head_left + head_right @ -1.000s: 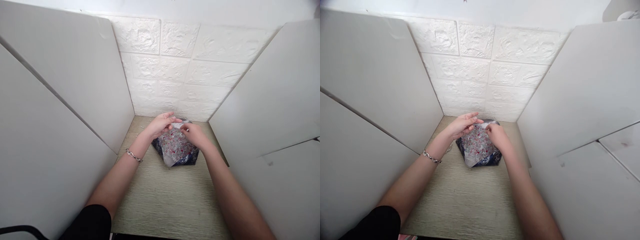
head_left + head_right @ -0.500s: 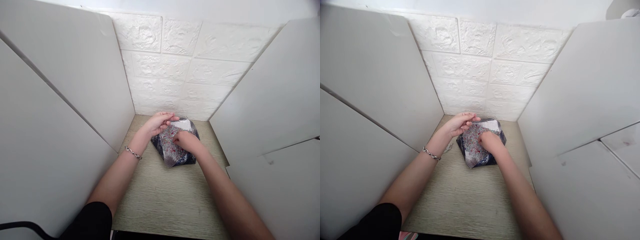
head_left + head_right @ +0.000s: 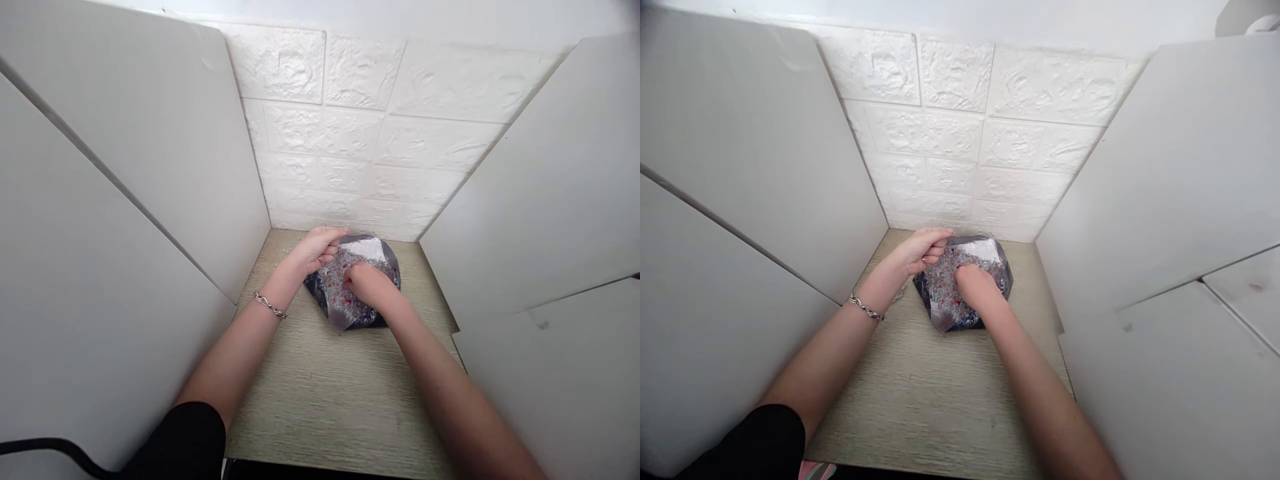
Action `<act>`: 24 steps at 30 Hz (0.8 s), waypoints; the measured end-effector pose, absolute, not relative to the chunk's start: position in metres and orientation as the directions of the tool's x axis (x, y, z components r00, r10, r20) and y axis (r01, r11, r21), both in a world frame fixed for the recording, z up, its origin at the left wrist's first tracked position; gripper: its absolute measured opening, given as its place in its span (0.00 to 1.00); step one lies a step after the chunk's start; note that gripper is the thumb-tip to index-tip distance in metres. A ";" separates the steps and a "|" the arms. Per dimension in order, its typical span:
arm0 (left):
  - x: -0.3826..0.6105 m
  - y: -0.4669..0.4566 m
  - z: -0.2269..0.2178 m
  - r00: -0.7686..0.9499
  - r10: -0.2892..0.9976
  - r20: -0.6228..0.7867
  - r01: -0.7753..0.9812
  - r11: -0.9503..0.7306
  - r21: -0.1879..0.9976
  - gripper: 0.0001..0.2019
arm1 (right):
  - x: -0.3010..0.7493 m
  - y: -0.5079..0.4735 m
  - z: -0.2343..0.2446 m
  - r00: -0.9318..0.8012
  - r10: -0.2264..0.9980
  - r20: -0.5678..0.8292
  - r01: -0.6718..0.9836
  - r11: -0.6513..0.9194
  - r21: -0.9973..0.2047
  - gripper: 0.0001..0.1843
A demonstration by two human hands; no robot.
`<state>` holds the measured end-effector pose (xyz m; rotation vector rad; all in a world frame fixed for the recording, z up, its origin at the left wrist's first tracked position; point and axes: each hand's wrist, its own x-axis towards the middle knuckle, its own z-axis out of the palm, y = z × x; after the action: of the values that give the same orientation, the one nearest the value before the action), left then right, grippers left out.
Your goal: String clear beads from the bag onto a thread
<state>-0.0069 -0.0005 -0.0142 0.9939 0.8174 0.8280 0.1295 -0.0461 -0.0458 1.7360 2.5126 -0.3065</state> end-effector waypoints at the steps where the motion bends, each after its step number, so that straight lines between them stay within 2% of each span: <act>1: -0.006 0.000 -0.015 0.437 0.878 -0.196 -0.201 0.307 0.930 0.13 | 0.128 -0.047 -0.046 -0.353 0.920 -0.172 0.934 0.337 -0.115 0.11; 9: 0.002 -0.009 -0.013 0.426 0.883 -0.200 -0.084 0.258 0.963 0.15 | 0.122 -0.048 -0.048 -0.314 0.923 -0.222 0.948 0.293 -0.121 0.13; 18: 0.006 -0.014 -0.008 0.392 0.896 -0.208 -0.043 0.244 0.969 0.07 | 0.125 -0.049 -0.049 -0.298 0.926 -0.232 0.951 0.267 -0.155 0.12; 21: 0.006 -0.014 -0.007 0.355 0.913 -0.200 -0.047 0.231 0.972 0.07 | 0.133 -0.041 -0.048 -0.312 0.942 -0.121 0.920 0.267 -0.288 0.10; 22: 0.006 -0.014 -0.006 0.345 0.918 -0.197 -0.048 0.226 0.973 0.07 | 0.136 -0.038 -0.047 -0.283 0.957 -0.063 0.894 0.239 -0.378 0.09; 24: 0.007 -0.015 -0.006 0.325 0.927 -0.187 -0.052 0.215 0.975 0.07 | 0.143 -0.031 -0.044 -0.184 0.983 0.026 0.750 0.157 -0.643 0.09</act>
<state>0.0066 -0.0146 -0.0061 1.1343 1.0001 0.8655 0.1434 -0.0313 -0.0437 2.2076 2.6845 -0.9444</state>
